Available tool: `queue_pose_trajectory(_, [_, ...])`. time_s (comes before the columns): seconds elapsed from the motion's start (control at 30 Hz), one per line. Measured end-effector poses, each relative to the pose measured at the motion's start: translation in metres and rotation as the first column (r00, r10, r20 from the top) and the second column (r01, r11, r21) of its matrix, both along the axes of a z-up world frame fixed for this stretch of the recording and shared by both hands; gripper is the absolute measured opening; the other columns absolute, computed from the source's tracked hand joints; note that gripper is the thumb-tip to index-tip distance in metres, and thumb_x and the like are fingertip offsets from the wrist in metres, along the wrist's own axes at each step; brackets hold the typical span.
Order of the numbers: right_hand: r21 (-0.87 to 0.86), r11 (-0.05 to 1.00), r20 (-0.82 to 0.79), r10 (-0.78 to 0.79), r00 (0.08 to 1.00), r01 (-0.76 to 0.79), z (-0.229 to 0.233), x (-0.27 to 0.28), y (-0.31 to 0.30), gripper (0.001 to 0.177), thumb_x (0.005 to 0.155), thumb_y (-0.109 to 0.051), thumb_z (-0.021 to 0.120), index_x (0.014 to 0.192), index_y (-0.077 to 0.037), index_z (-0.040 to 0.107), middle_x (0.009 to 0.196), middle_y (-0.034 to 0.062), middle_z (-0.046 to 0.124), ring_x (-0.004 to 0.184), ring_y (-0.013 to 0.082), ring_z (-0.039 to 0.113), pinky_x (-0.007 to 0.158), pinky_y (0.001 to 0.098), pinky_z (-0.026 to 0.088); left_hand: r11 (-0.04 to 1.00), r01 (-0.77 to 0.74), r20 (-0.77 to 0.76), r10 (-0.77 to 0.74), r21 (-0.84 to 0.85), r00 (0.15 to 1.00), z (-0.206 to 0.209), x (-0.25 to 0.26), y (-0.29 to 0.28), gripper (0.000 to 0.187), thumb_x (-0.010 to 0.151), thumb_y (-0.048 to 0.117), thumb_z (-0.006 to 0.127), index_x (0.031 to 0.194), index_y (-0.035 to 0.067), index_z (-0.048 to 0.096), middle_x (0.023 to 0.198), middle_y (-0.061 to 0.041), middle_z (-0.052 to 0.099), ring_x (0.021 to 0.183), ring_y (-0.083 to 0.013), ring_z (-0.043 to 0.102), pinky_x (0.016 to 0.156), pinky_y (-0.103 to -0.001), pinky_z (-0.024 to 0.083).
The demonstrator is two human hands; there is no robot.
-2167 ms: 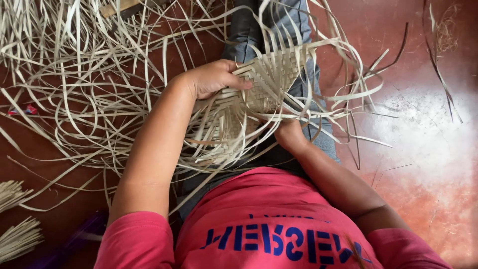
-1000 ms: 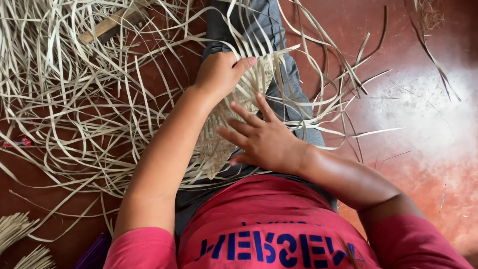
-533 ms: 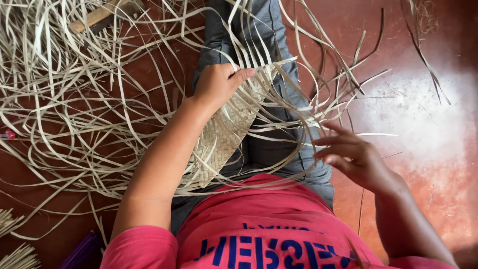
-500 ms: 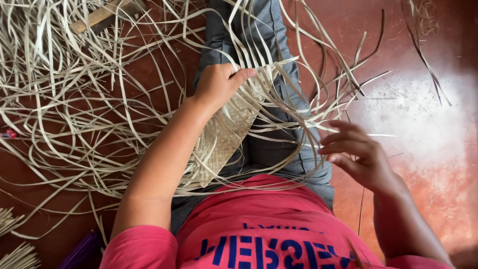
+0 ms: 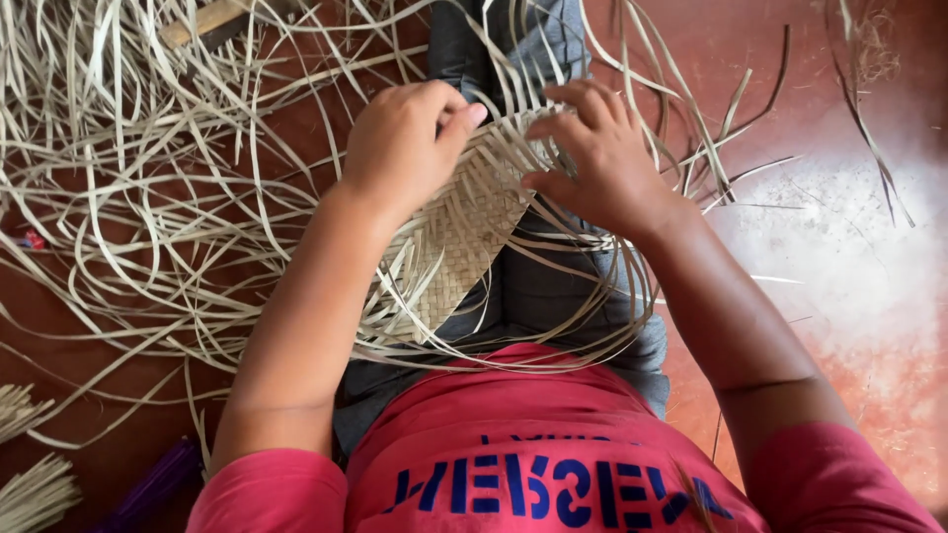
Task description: The person weaves a straw hat by hand while sitting on the floor, interlacing long strips of dried palm leaves into a structured pattern.
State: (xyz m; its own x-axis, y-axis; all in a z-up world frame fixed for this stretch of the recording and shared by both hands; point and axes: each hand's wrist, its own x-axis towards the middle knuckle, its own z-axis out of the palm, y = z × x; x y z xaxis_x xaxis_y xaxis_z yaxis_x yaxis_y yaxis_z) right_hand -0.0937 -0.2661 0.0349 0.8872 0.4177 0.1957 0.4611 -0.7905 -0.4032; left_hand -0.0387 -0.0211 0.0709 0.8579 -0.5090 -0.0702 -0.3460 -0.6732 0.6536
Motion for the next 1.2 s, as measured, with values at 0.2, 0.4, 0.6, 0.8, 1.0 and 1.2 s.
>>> queue_pose_trajectory(0.2, [-0.084,0.995,-0.119,0.049,0.992,-0.059,0.028,0.046,0.033,0.044,0.096,-0.032,0.075,0.136,-0.018,0.062,0.14,0.011,0.06,0.132,0.036,0.046,0.097,0.0616,0.03,0.942,0.304,0.409,-0.225,-0.139,0.884,-0.065,-0.1,-0.02,0.031,0.088,0.025,0.079,0.111,0.007,0.07,0.116,-0.013,0.065,0.11,-0.0332,0.056,0.103,-0.048,0.042])
queue_pose_trajectory(0.4, [-0.43,0.868,-0.503,-0.002,0.864,-0.248,0.023,0.08,0.07,0.05,0.098,-0.061,0.055,0.134,-0.026,0.065,0.132,0.005,0.061,0.134,0.0314,0.035,0.105,0.0572,0.022,0.958,0.241,0.417,-0.285,0.155,0.863,-0.089,-0.117,-0.031,0.07,0.084,0.044,0.075,0.144,0.016,0.051,0.145,-0.009,0.052,0.137,-0.0338,0.043,0.103,-0.05,0.039])
queue_pose_trajectory(0.6, [-0.318,0.929,-0.574,-0.031,0.818,-0.188,-0.003,0.095,0.06,0.039,0.098,-0.056,0.065,0.105,-0.019,0.076,0.111,-0.0026,0.068,0.121,0.0288,0.036,0.102,0.053,0.023,0.911,0.228,0.358,-0.352,0.345,0.865,-0.089,-0.122,-0.032,0.053,0.081,0.046,0.068,0.128,0.021,0.065,0.147,-0.01,0.05,0.136,-0.0331,0.038,0.108,-0.059,0.026])
queue_pose_trajectory(0.8, [-0.195,0.972,-0.629,-0.023,0.777,-0.129,0.02,0.086,0.056,0.039,0.103,-0.048,0.066,0.083,-0.014,0.066,0.096,-0.0015,0.063,0.118,0.0257,0.039,0.106,0.0488,0.025,0.848,0.475,0.188,-0.519,0.236,0.834,-0.077,-0.146,-0.026,0.056,0.081,0.027,0.062,0.134,0.009,0.06,0.135,-0.013,0.062,0.144,-0.0412,0.04,0.116,-0.077,0.017])
queue_pose_trajectory(1.0, [-0.1,0.993,-0.132,0.044,0.99,-0.058,-0.002,0.029,0.047,0.043,0.102,-0.051,0.066,0.133,-0.021,0.063,0.139,0.0116,0.051,0.136,0.0408,0.035,0.106,0.0641,0.026,0.804,0.331,0.249,-0.235,-0.493,0.94,0.0,-0.09,-0.004,0.026,0.101,0.008,0.058,0.125,0.003,0.066,0.121,-0.018,0.071,0.114,-0.0319,0.069,0.106,-0.042,0.055])
queue_pose_trajectory(1.2, [0.08,0.975,0.098,-0.212,0.972,0.205,-0.009,-0.061,0.013,0.087,0.098,-0.036,0.085,0.16,-0.012,0.028,0.165,0.0268,0.02,0.156,0.0478,0.024,0.125,0.0673,0.029,0.841,0.251,0.445,-0.013,-0.48,0.895,-0.038,-0.022,-0.034,0.019,0.102,-0.001,0.054,0.117,-0.001,0.066,0.114,-0.016,0.072,0.111,-0.0308,0.067,0.104,-0.043,0.052])
